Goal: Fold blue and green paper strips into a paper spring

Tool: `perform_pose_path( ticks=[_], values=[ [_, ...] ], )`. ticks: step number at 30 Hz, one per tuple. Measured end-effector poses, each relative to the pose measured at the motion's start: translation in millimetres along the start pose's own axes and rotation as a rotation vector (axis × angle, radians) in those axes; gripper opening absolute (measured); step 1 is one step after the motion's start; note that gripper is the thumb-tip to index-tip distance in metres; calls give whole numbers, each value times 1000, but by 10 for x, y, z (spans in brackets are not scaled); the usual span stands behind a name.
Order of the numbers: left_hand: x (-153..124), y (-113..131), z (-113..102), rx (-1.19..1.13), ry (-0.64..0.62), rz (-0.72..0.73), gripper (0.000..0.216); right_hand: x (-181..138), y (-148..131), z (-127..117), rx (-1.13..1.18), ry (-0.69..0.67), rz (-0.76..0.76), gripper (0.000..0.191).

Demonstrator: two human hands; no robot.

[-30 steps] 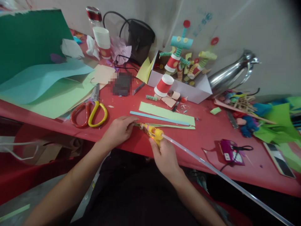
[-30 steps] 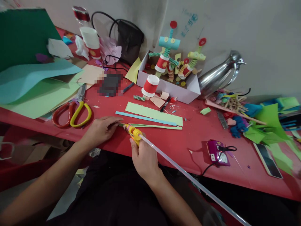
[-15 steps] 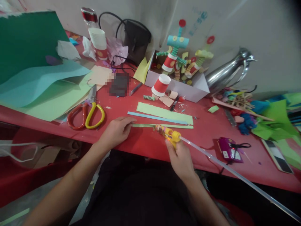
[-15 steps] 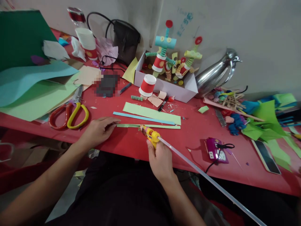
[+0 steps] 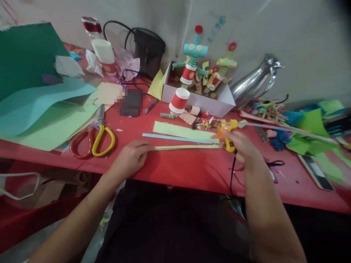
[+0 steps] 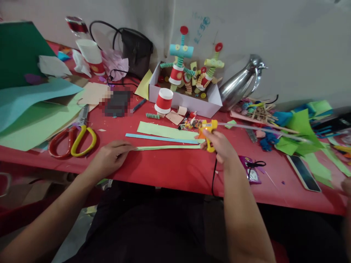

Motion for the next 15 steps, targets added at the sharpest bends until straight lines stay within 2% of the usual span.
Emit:
perform_pose_path(
  ticks=[2,4,6,8,9,10,11,13,15],
  values=[
    [-4,51,10,50,-2,29,35,338,79,-273,-47,92,56,21],
    [-13,104,24,103,-6,61,36,560,124,-457,-284,155,103,25],
    [-24,145,37,146,-8,87,37,613,29,-529,-660,226,55,33],
    [-31,164,49,168,-13,99,37,435,-212,-486,-950,428,-99,27],
    [-33,168,51,173,-15,100,37,265,-350,-393,-1022,549,-203,20],
    [-33,170,52,175,-17,100,37,117,-461,-150,-1043,519,-367,19],
    [-32,172,51,179,-18,99,38,-20,-524,155,-1009,403,-514,20],
    [-27,181,46,194,-19,100,37,-301,-559,860,-861,23,-745,24],
    [-21,191,45,208,-22,103,36,-526,-523,1392,-794,-211,-811,32]
  ],
)
Point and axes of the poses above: each hand's wrist, its own x-axis towards the middle knuckle, its own z-axis out of the palm, y = z × x, the point moved 9 cm from there along x, towards the middle knuckle, and after that the axes turned 6 degrees about -y, right-handed, at the moved point
